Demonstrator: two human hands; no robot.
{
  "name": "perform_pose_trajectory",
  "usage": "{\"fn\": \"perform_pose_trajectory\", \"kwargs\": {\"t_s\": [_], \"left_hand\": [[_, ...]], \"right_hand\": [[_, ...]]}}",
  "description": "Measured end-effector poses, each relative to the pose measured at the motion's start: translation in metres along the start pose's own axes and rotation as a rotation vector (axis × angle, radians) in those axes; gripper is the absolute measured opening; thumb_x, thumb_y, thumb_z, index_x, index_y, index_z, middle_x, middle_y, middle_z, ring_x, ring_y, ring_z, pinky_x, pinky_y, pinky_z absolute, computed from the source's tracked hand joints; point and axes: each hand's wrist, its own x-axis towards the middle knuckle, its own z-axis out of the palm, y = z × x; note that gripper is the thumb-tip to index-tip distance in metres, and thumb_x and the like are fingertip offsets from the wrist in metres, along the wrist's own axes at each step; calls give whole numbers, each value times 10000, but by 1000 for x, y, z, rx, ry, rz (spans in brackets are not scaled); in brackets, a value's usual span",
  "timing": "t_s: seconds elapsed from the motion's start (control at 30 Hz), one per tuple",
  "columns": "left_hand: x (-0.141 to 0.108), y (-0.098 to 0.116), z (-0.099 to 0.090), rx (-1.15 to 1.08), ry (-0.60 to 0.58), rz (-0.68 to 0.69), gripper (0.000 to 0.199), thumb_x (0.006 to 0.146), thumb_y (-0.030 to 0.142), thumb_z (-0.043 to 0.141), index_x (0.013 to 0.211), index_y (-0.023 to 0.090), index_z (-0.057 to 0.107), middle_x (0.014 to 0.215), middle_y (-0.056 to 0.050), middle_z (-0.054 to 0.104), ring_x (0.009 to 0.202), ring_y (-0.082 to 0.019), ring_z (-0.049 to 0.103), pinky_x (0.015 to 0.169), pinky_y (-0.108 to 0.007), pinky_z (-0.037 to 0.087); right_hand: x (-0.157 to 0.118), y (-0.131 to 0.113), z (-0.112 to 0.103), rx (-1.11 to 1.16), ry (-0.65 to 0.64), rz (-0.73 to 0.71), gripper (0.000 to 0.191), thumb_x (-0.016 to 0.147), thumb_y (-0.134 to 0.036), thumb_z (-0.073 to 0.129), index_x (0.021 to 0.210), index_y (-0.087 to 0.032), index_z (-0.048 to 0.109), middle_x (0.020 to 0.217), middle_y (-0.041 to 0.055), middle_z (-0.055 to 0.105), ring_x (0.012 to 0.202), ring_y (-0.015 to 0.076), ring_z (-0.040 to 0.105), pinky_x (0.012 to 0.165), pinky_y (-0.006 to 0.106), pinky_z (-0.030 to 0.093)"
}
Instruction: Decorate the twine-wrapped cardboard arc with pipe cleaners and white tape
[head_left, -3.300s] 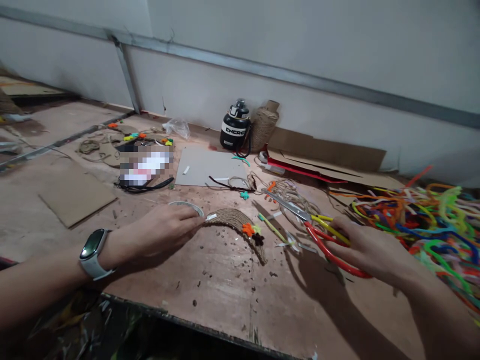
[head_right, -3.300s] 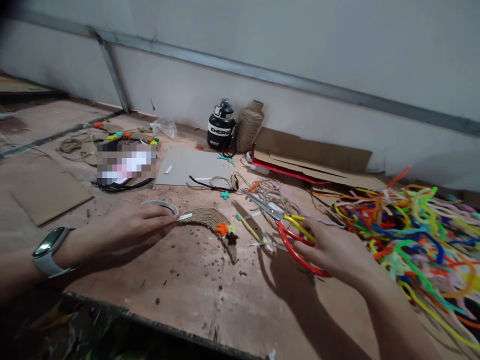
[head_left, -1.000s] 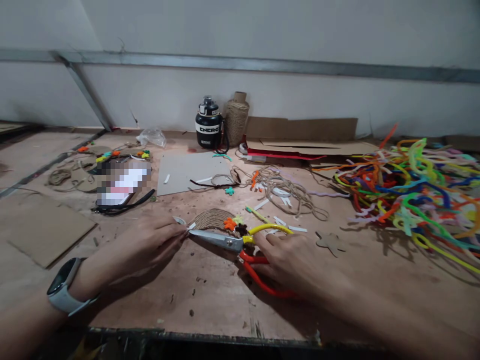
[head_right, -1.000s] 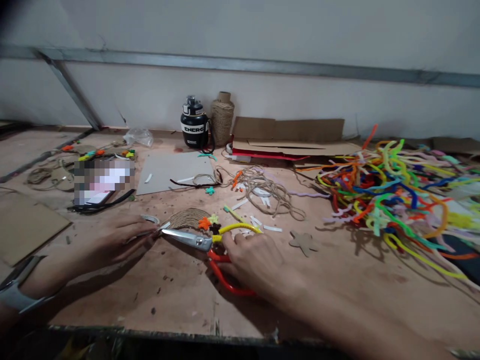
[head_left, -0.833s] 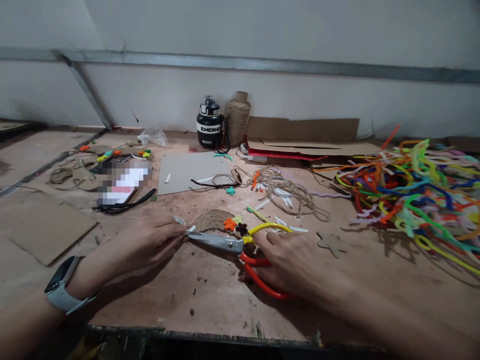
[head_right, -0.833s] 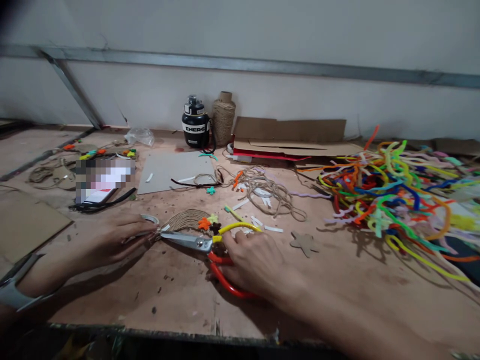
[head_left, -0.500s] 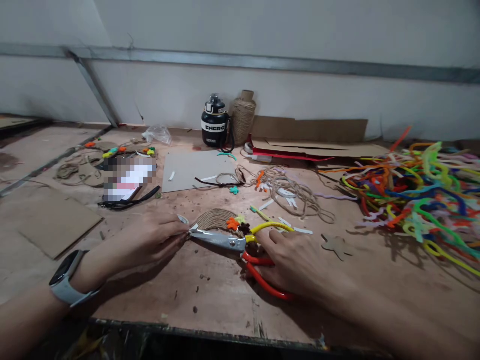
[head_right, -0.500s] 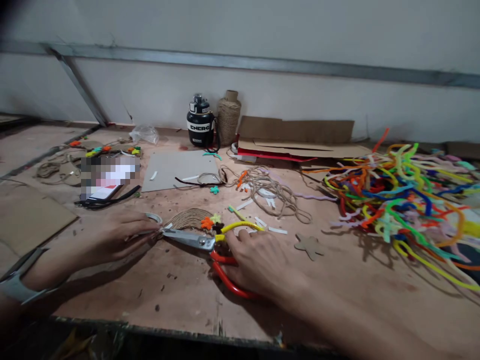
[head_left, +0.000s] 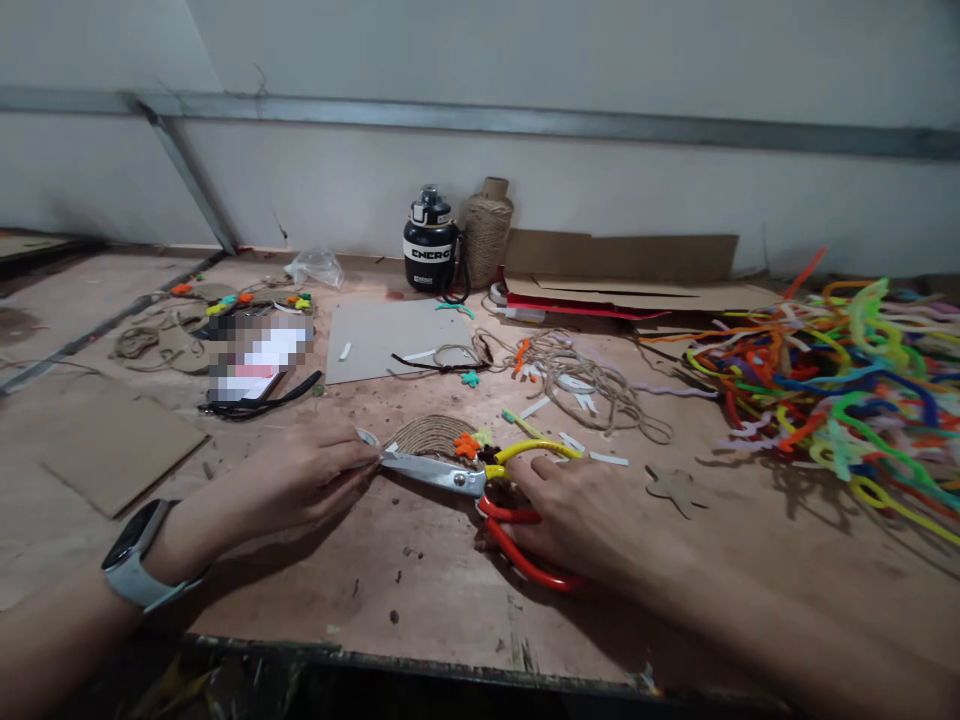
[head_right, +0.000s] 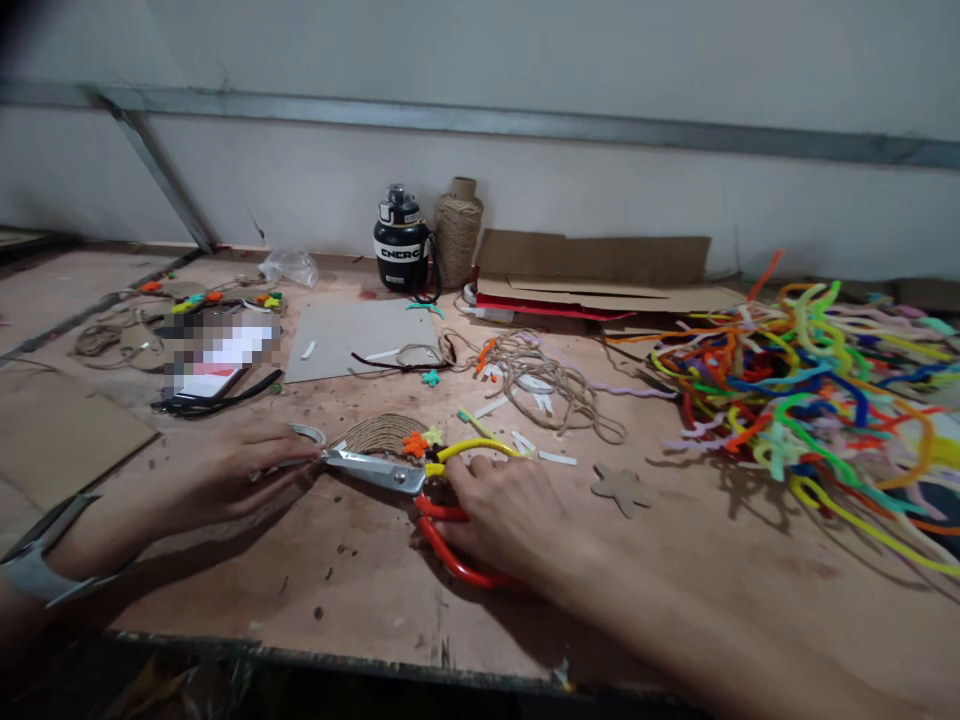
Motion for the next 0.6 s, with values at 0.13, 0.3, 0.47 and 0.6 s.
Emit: {"fn": "perform_pose_trajectory", "kwargs": {"t_s": [0.13,0.3,0.47,0.6], "left_hand": [[0,0,1,-10,-2,5,216,944,225,494,1042,185,682,892,-78,697,810,-177,640,753,-294,516],[-1,-6,-4,-5,9,2,237,940,227,504,1097,192,678,926,-81,710,843,-184,658,753,-286,533],[-8,-25,-2,1,116,-22,289,928,223,537,1197,216,643,1097,-77,712,994,-198,664,830,-294,543],[-10,-32,3,-27,292,-109,315,909,265,592,1221,250,638,1062,-51,734,870,-170,687,781,-276,549]], "right_hand": [[-1,2,-1,-27,-56,6,359,898,-550,479,938,-210,589,686,77,687,550,246,650,454,264,196],[1,-1,-14,-10,-153,20,319,910,-486,494,947,-190,608,680,96,692,560,243,654,455,264,231],[2,-3,-20,23,-105,7,335,903,-480,472,930,-178,614,708,99,694,603,244,659,486,268,285],[-2,4,-10,80,-27,-27,441,905,-585,400,911,-194,604,721,86,696,589,239,648,491,273,270]]}}
